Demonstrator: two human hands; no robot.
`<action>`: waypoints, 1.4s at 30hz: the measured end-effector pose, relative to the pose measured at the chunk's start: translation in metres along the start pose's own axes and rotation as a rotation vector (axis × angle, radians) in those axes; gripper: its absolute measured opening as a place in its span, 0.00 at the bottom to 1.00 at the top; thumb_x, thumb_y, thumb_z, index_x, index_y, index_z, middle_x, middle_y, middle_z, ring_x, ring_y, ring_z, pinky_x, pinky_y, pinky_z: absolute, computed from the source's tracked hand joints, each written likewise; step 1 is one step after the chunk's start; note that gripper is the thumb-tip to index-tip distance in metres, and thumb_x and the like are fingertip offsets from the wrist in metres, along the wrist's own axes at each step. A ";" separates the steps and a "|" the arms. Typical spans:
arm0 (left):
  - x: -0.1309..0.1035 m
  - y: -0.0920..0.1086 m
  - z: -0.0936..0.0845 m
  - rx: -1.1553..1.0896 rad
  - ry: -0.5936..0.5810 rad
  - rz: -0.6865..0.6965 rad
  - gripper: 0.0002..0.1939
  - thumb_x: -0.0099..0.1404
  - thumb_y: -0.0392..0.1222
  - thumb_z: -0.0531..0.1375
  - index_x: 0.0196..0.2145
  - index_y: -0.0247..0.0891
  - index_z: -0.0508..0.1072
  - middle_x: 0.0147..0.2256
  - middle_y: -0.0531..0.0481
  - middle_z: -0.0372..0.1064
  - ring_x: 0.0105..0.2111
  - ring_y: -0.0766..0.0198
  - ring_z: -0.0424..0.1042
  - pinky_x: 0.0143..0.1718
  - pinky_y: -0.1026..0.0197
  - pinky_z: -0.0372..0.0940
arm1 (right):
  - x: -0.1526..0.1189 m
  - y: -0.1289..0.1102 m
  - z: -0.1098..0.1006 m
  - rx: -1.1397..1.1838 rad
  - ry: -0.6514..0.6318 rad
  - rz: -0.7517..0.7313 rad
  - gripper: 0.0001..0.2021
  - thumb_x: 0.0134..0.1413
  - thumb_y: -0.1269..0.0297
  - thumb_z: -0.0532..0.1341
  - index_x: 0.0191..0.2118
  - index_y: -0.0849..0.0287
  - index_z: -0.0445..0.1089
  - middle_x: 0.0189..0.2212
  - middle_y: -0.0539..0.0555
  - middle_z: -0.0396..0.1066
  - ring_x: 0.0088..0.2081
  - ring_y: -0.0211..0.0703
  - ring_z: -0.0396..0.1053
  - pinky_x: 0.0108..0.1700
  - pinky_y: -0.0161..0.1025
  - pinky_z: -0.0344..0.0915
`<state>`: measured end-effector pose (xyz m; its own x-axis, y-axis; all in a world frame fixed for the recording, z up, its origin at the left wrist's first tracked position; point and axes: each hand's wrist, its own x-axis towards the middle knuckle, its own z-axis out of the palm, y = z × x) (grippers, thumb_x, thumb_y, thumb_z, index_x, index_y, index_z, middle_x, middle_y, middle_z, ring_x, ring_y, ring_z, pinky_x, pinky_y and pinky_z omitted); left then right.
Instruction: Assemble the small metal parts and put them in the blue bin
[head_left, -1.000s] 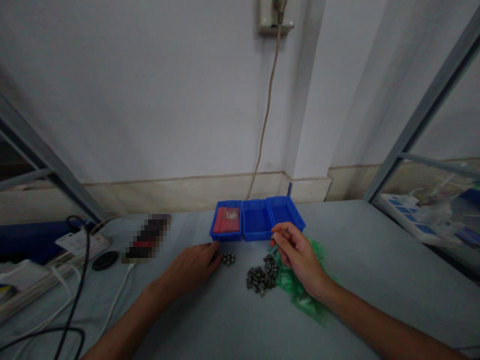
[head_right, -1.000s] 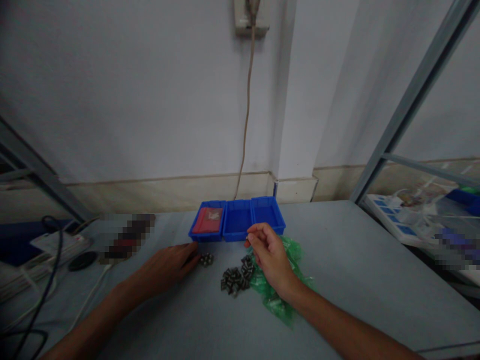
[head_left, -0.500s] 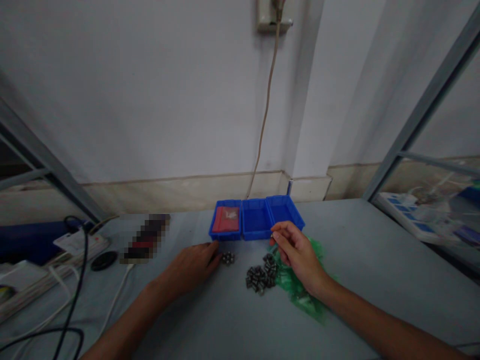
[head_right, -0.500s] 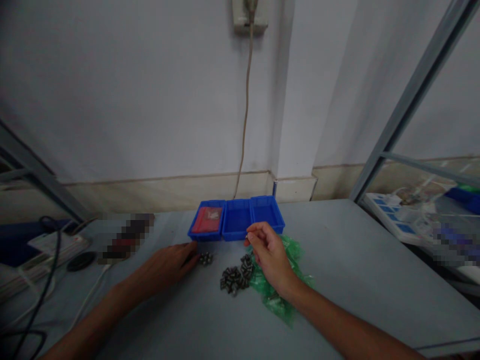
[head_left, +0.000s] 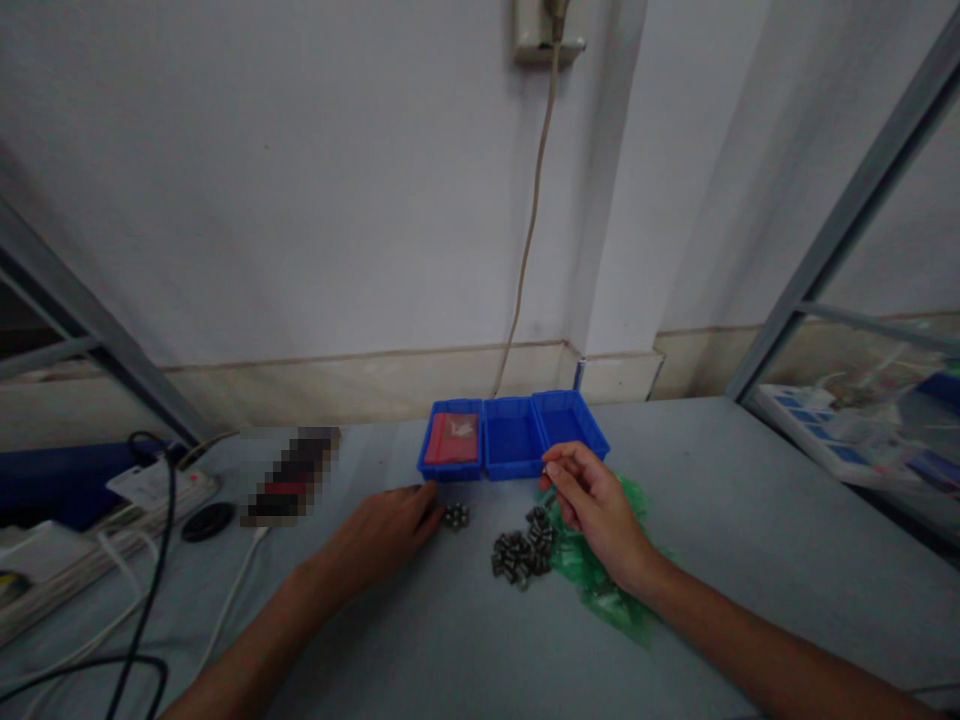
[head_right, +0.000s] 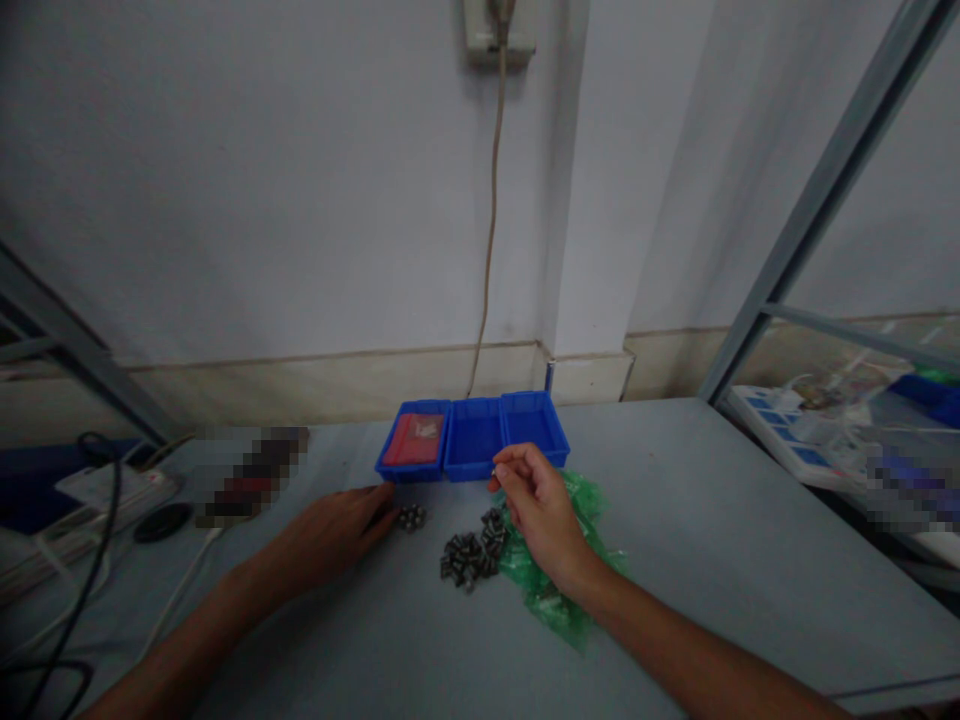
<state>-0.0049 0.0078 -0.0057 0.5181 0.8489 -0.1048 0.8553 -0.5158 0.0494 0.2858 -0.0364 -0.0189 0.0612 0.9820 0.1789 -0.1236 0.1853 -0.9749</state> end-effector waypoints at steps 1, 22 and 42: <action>0.000 0.000 0.001 0.002 0.005 0.001 0.16 0.81 0.48 0.47 0.46 0.39 0.71 0.42 0.40 0.79 0.40 0.49 0.80 0.42 0.52 0.68 | 0.000 0.000 0.000 0.000 -0.001 0.000 0.17 0.64 0.46 0.66 0.46 0.55 0.71 0.31 0.49 0.73 0.19 0.31 0.55 0.19 0.30 0.48; -0.001 -0.001 0.000 -0.010 0.018 0.002 0.16 0.80 0.48 0.47 0.46 0.39 0.71 0.40 0.40 0.79 0.39 0.49 0.79 0.41 0.52 0.68 | -0.001 -0.001 0.000 0.078 0.018 0.087 0.19 0.61 0.43 0.67 0.44 0.53 0.73 0.22 0.42 0.54 0.20 0.32 0.48 0.19 0.29 0.46; -0.001 0.000 0.000 -0.008 0.018 0.010 0.16 0.80 0.47 0.46 0.46 0.39 0.71 0.41 0.41 0.78 0.39 0.48 0.79 0.41 0.51 0.67 | -0.001 -0.003 -0.002 -0.105 0.011 -0.064 0.14 0.58 0.60 0.70 0.48 0.52 0.74 0.41 0.50 0.69 0.25 0.35 0.56 0.22 0.33 0.54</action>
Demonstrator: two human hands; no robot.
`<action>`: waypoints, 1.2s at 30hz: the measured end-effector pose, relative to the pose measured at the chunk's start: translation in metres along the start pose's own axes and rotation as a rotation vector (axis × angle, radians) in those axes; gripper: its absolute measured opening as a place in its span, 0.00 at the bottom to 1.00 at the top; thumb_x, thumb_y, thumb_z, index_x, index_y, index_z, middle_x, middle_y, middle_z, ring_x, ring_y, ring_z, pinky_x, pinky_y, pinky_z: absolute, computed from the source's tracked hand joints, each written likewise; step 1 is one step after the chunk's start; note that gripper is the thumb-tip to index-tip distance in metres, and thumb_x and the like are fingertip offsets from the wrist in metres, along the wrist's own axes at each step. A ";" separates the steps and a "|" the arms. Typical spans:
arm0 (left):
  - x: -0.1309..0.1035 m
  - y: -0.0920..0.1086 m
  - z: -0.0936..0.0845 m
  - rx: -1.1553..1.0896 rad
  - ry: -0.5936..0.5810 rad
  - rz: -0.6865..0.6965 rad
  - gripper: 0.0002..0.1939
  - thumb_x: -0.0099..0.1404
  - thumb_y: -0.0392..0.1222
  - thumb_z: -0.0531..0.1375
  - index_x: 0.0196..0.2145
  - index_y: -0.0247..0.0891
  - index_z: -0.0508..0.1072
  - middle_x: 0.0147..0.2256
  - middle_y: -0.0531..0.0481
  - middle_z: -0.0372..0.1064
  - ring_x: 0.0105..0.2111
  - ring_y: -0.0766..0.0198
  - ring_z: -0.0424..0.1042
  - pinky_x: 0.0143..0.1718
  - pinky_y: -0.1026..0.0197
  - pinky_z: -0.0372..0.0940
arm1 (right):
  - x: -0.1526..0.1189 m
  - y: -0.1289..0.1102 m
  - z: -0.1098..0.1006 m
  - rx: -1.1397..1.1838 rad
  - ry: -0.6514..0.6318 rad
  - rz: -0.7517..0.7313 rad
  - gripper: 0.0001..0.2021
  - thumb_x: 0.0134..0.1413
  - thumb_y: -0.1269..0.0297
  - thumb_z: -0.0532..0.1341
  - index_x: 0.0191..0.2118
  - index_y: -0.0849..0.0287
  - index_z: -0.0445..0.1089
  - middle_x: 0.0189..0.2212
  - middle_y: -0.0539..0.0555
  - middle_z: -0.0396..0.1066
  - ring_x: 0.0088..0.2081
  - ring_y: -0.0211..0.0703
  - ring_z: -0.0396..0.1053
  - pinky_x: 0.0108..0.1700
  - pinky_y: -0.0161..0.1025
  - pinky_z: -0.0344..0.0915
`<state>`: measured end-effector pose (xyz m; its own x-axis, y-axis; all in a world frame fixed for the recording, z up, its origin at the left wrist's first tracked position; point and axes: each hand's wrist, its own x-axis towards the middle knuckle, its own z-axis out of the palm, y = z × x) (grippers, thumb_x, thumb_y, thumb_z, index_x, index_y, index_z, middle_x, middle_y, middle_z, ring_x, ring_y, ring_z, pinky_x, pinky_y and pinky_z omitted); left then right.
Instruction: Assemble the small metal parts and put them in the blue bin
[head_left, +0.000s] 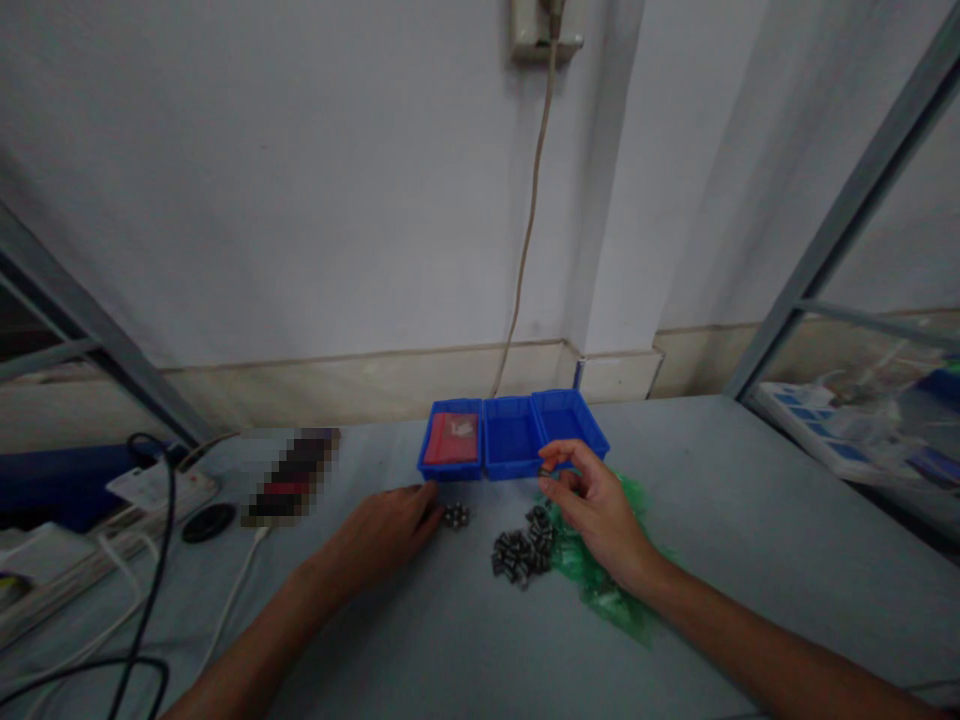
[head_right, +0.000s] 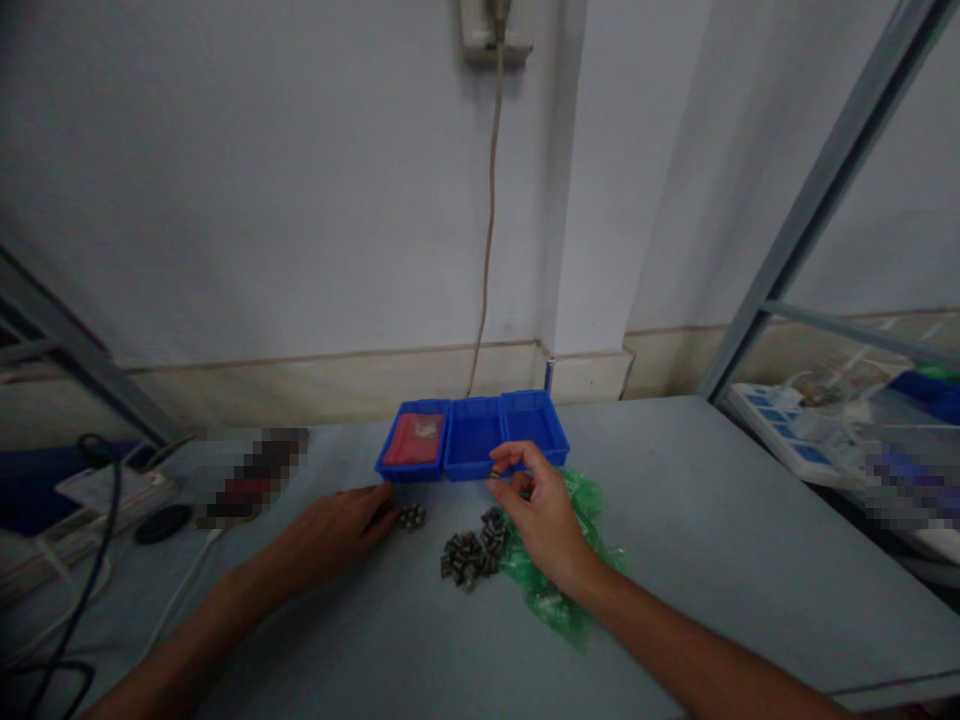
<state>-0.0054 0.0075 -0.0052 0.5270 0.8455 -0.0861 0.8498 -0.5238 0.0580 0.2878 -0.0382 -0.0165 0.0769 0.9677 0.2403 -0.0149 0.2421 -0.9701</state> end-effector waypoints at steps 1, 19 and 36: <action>0.000 0.000 0.000 -0.001 -0.002 0.000 0.16 0.80 0.47 0.46 0.46 0.39 0.71 0.41 0.40 0.78 0.39 0.48 0.79 0.41 0.51 0.67 | 0.000 0.000 0.000 -0.004 -0.004 -0.003 0.13 0.59 0.60 0.70 0.49 0.52 0.74 0.41 0.51 0.69 0.25 0.35 0.56 0.23 0.33 0.54; 0.000 0.004 -0.006 0.021 -0.032 -0.015 0.16 0.80 0.48 0.46 0.44 0.39 0.70 0.41 0.40 0.78 0.39 0.49 0.79 0.42 0.51 0.68 | -0.002 0.000 0.001 0.036 -0.011 0.027 0.12 0.64 0.53 0.67 0.48 0.51 0.74 0.40 0.50 0.72 0.22 0.33 0.56 0.20 0.34 0.51; 0.000 0.004 -0.007 0.002 -0.039 -0.016 0.16 0.80 0.48 0.46 0.45 0.39 0.70 0.42 0.39 0.79 0.41 0.47 0.80 0.43 0.51 0.68 | -0.002 -0.005 0.003 0.082 -0.010 0.100 0.15 0.65 0.47 0.65 0.46 0.53 0.74 0.28 0.48 0.71 0.20 0.34 0.57 0.19 0.32 0.50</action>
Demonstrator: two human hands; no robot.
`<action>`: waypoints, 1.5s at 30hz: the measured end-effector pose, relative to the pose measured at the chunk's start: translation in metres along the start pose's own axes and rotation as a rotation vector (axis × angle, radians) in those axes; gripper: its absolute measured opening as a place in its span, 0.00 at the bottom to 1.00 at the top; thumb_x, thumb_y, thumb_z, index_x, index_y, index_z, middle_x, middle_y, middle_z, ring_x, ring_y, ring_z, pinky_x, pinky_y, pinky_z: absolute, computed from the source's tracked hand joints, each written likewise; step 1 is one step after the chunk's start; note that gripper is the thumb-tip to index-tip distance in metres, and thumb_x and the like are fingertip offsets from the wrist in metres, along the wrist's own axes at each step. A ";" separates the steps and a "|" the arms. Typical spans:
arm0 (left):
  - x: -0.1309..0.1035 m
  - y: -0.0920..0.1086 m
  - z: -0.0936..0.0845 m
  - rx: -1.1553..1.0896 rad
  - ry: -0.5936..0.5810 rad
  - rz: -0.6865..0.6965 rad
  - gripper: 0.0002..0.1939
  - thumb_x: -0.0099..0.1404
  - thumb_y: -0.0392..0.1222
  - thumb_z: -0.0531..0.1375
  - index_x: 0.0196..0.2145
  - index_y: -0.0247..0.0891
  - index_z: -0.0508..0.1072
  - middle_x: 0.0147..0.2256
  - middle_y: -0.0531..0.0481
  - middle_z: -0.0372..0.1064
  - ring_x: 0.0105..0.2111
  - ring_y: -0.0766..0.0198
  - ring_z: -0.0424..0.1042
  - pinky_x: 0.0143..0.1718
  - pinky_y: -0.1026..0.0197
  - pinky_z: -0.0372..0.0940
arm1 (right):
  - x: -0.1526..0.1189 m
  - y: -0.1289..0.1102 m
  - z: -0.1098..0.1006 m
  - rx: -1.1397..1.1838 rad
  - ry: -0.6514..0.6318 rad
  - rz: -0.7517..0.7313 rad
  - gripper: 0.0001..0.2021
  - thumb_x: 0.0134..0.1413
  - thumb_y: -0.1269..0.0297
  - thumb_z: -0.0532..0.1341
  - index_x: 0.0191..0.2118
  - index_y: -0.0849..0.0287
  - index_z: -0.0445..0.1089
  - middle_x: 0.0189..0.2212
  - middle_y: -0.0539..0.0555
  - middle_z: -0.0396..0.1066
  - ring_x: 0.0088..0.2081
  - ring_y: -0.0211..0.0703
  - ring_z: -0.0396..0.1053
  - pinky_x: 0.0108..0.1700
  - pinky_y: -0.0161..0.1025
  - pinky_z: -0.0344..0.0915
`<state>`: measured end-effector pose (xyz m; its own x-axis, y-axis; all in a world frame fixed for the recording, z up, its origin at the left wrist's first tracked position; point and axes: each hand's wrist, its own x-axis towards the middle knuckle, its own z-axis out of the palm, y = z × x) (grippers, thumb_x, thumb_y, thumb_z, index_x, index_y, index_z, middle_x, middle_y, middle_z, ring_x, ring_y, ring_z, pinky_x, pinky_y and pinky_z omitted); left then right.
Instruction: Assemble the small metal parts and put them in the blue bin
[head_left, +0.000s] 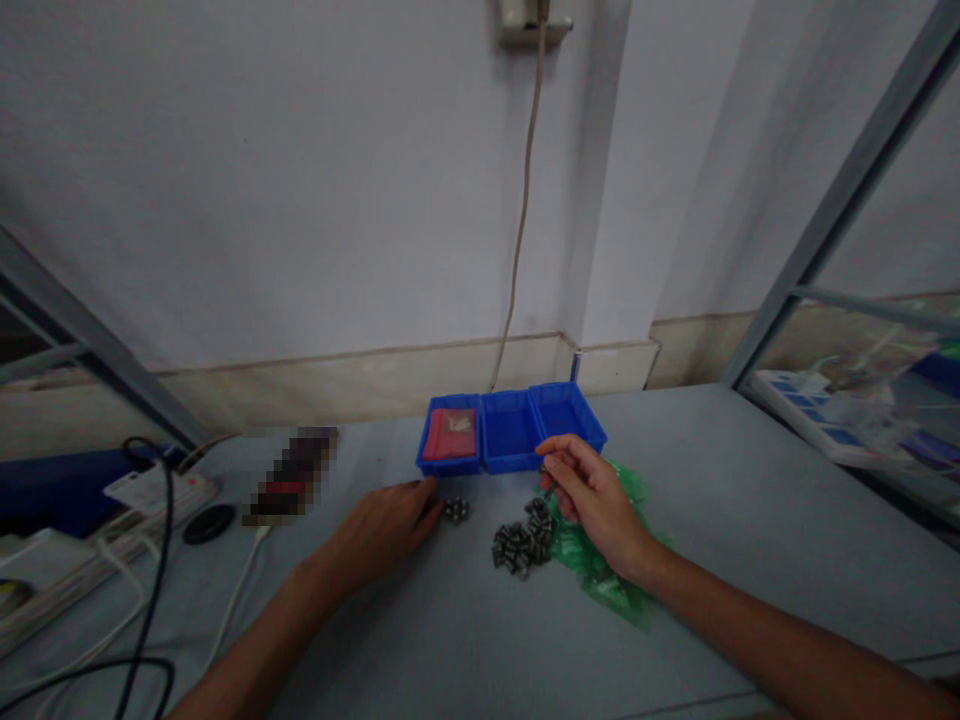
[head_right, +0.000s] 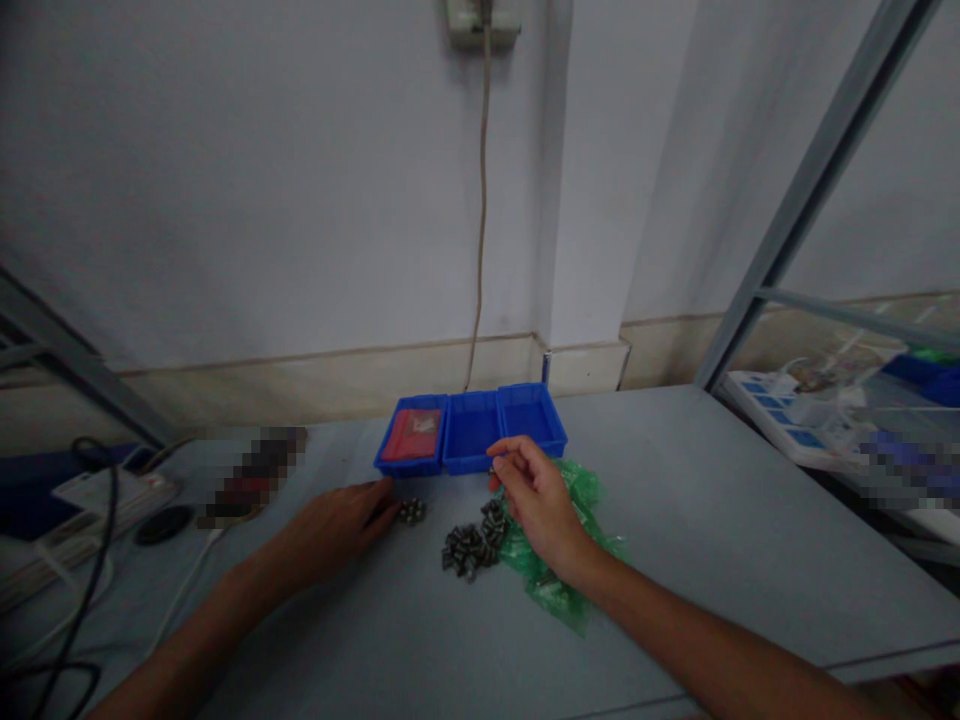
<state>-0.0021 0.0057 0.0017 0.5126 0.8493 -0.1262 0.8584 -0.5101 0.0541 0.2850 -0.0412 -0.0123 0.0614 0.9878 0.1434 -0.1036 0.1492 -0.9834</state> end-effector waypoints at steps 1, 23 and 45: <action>0.000 0.001 0.000 0.000 -0.002 0.000 0.16 0.80 0.48 0.46 0.44 0.39 0.70 0.43 0.39 0.79 0.41 0.47 0.80 0.43 0.51 0.68 | 0.000 0.000 0.000 0.000 -0.001 0.008 0.16 0.65 0.47 0.65 0.47 0.53 0.74 0.27 0.48 0.71 0.20 0.34 0.57 0.19 0.32 0.50; 0.001 -0.004 0.006 -0.011 0.024 0.013 0.16 0.80 0.48 0.47 0.44 0.39 0.71 0.41 0.39 0.78 0.40 0.47 0.80 0.41 0.51 0.68 | 0.001 0.002 -0.002 0.050 -0.017 0.023 0.15 0.63 0.50 0.68 0.48 0.53 0.73 0.27 0.45 0.69 0.19 0.30 0.55 0.18 0.29 0.49; 0.002 -0.007 0.011 0.025 0.051 0.032 0.15 0.80 0.48 0.47 0.47 0.38 0.70 0.42 0.40 0.79 0.40 0.48 0.79 0.41 0.51 0.68 | 0.000 -0.002 -0.001 -0.016 -0.136 -0.044 0.13 0.57 0.60 0.74 0.45 0.53 0.75 0.33 0.47 0.72 0.21 0.30 0.55 0.20 0.32 0.50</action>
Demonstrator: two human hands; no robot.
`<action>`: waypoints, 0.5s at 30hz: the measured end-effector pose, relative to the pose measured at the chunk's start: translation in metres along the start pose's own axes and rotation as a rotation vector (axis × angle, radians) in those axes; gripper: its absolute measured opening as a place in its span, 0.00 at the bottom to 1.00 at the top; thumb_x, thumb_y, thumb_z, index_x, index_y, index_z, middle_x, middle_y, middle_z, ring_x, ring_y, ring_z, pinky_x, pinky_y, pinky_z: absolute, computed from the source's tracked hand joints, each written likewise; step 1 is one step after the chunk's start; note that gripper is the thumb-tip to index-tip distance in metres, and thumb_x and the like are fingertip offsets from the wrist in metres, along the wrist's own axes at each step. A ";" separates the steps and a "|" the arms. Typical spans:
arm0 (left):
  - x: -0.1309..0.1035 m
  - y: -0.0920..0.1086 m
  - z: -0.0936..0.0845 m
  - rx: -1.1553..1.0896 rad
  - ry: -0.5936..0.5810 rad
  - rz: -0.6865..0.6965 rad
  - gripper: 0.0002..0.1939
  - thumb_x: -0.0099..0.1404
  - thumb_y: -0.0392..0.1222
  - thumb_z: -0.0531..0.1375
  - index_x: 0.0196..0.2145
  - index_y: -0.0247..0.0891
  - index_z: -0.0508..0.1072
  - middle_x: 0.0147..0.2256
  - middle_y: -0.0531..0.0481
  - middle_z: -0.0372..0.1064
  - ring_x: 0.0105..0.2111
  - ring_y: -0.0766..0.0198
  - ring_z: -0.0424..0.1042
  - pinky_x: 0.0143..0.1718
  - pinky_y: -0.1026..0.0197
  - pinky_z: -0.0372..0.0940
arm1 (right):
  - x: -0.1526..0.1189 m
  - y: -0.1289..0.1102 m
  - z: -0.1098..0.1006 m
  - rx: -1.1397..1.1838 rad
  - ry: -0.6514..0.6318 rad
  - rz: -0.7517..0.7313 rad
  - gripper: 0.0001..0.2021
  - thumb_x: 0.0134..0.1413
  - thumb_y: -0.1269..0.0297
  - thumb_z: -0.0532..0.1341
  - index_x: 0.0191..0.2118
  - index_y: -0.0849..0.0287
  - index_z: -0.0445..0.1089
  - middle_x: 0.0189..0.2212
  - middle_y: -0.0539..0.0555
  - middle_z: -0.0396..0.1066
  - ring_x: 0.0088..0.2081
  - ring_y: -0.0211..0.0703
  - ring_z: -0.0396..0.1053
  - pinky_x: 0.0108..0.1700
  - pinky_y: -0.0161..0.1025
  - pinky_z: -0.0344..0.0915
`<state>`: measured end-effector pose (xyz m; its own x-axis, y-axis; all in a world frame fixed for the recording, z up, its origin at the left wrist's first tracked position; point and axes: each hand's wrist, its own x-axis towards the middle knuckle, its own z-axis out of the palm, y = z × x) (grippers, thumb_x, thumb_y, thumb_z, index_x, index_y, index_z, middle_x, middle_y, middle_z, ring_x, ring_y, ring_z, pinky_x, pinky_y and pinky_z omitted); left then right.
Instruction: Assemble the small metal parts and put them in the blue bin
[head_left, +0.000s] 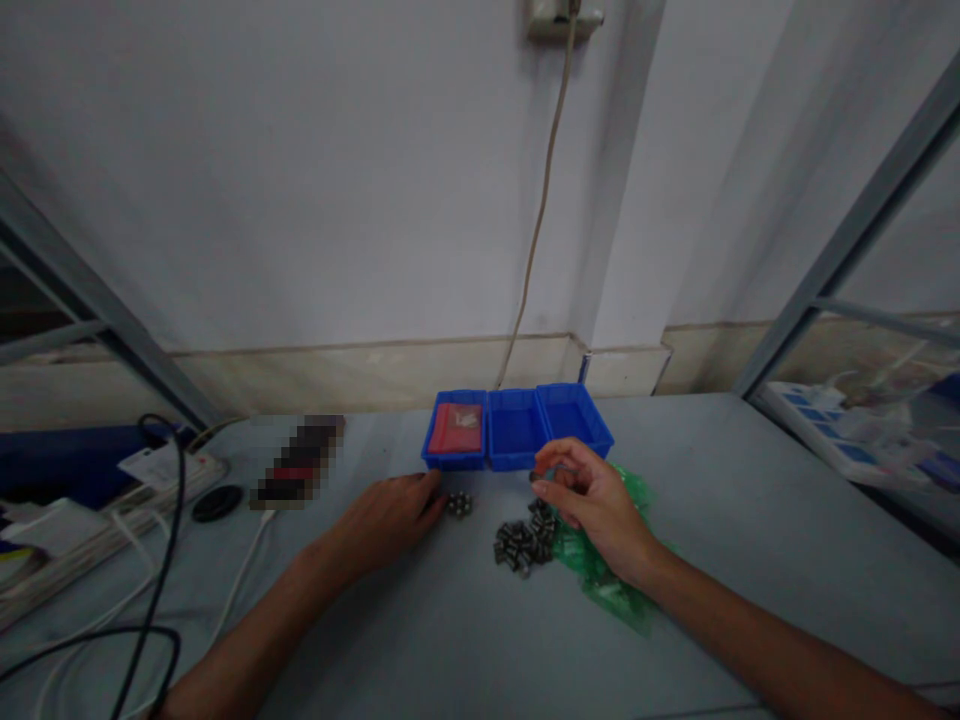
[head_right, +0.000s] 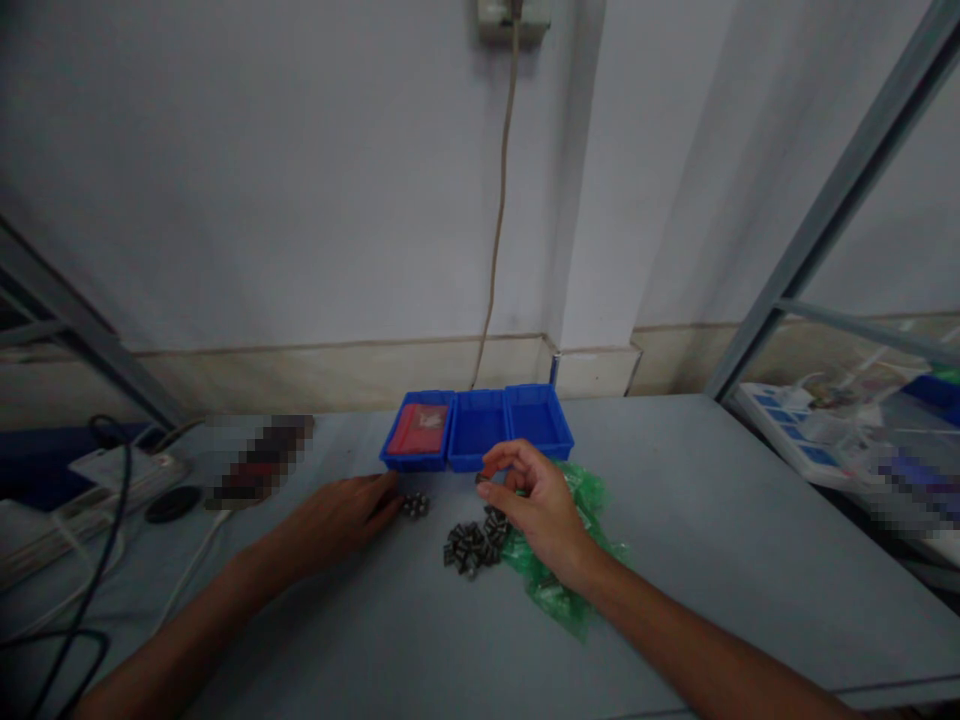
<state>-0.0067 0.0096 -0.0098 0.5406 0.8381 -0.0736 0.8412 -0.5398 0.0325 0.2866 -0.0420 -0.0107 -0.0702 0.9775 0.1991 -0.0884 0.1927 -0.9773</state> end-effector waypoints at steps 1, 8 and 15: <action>0.000 0.000 0.000 -0.001 0.000 0.000 0.15 0.80 0.48 0.47 0.47 0.38 0.70 0.42 0.40 0.79 0.40 0.48 0.80 0.40 0.51 0.68 | 0.000 0.000 0.000 0.009 -0.004 0.010 0.12 0.58 0.58 0.73 0.44 0.53 0.75 0.30 0.46 0.70 0.20 0.30 0.55 0.20 0.32 0.49; -0.001 0.003 -0.005 -0.001 -0.015 -0.016 0.15 0.80 0.48 0.48 0.46 0.38 0.70 0.41 0.40 0.79 0.40 0.47 0.80 0.40 0.51 0.68 | 0.000 0.006 0.000 0.093 -0.002 0.060 0.13 0.63 0.51 0.69 0.42 0.54 0.73 0.33 0.51 0.77 0.19 0.29 0.56 0.19 0.30 0.49; 0.000 0.001 0.000 0.003 -0.001 -0.002 0.15 0.80 0.48 0.47 0.47 0.39 0.69 0.42 0.41 0.79 0.40 0.49 0.80 0.41 0.53 0.68 | 0.000 0.007 -0.002 0.158 -0.022 0.096 0.12 0.67 0.51 0.66 0.46 0.54 0.73 0.27 0.47 0.73 0.18 0.29 0.55 0.19 0.29 0.48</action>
<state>-0.0060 0.0096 -0.0094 0.5391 0.8389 -0.0747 0.8421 -0.5386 0.0289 0.2875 -0.0403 -0.0175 -0.1078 0.9882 0.1087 -0.2346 0.0809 -0.9687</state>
